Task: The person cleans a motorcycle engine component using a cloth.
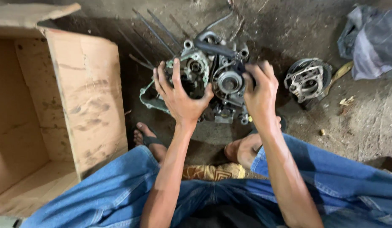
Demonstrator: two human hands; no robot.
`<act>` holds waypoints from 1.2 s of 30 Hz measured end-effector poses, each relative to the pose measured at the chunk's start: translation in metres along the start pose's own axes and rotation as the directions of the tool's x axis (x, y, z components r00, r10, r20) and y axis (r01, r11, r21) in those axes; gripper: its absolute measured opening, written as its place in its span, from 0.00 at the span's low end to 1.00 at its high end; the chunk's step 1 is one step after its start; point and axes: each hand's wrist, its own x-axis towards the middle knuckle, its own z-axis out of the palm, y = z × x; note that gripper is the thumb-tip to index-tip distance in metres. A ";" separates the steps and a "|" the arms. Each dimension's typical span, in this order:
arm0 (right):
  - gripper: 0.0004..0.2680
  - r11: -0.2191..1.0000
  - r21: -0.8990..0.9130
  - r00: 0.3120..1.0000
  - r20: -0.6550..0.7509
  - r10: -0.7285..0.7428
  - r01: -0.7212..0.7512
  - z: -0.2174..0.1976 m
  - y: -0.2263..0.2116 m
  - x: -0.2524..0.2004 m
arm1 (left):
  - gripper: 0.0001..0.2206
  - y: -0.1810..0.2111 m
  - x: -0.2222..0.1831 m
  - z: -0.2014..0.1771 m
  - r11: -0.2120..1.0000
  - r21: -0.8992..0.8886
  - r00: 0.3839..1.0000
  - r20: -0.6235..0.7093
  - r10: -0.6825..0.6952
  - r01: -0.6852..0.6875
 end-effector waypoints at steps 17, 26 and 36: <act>0.07 0.872 0.403 0.946 -0.043 0.322 -0.278 -0.009 0.018 0.006 | 0.42 0.002 0.005 0.001 0.999 -0.040 0.999 -0.027 0.019 -0.020; 0.10 0.997 0.066 0.999 -0.003 -0.051 0.051 -0.001 -0.022 0.002 | 0.42 0.003 0.006 0.000 0.999 -0.039 1.000 0.003 -0.023 0.023; 0.15 0.996 0.081 0.999 0.046 0.028 -0.031 -0.010 -0.027 -0.024 | 0.42 0.004 0.007 -0.001 1.000 -0.030 1.000 -0.004 -0.003 0.003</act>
